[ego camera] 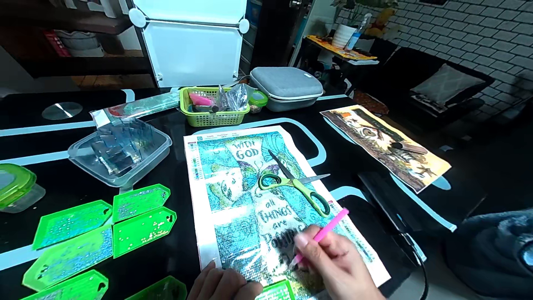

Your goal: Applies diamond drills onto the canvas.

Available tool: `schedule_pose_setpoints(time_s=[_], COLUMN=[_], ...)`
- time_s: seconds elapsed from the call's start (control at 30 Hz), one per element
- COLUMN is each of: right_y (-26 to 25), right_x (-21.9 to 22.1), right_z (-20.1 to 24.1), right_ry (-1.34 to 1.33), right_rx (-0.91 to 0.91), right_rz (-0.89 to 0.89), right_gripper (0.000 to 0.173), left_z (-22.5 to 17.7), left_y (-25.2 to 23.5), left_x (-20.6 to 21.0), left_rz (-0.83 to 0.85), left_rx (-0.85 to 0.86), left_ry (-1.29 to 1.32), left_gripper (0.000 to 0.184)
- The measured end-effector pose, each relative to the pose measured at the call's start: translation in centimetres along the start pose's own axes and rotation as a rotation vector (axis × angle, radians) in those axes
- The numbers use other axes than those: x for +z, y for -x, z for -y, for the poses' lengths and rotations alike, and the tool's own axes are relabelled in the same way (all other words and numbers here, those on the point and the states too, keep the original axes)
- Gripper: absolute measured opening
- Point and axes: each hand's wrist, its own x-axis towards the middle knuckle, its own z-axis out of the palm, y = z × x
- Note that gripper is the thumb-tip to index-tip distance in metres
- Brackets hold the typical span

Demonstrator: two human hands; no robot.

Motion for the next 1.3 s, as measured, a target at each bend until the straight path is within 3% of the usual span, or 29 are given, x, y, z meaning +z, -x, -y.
schedule_pose_setpoints(time_s=[0.2, 0.47, 0.83, 0.93, 1.07, 1.17, 1.3], right_y=[1.1, 1.1, 1.2, 1.1, 0.4, -0.4, -0.1], right_x=[2.8, 2.8, 2.8, 2.5, 1.0, -0.8, -1.8], right_z=[0.0, -0.2, -0.5, -0.2, -0.2, -1.2, -2.5], right_ry=[0.195, 0.285, 0.265, 0.131, -0.052, -0.025, 0.062], right_rx=[-0.238, -0.28, -0.283, -0.2, -0.058, -0.061, -0.084], right_rz=[0.168, 0.172, 0.161, 0.147, 0.028, -0.089, -0.118], right_gripper=[0.028, 0.029, 0.029, 0.028, 0.023, 0.024, 0.025], left_z=[0.1, -0.1, -0.1, -0.1, -0.1, -0.2, -0.2], left_y=[0.1, 0.0, 0.0, -0.1, -0.1, -0.2, -0.3], left_x=[0.2, 0.1, 0.3, 0.2, 0.2, 0.1, -0.1], left_rz=[-0.019, -0.008, -0.014, -0.007, -0.006, 0.008, 0.025], left_rx=[0.003, -0.007, -0.008, -0.006, -0.011, -0.011, -0.008], left_ry=[0.007, 0.007, -0.018, -0.011, -0.006, -0.008, 0.002], left_gripper=[0.043, 0.043, 0.043, 0.044, 0.044, 0.044, 0.045])
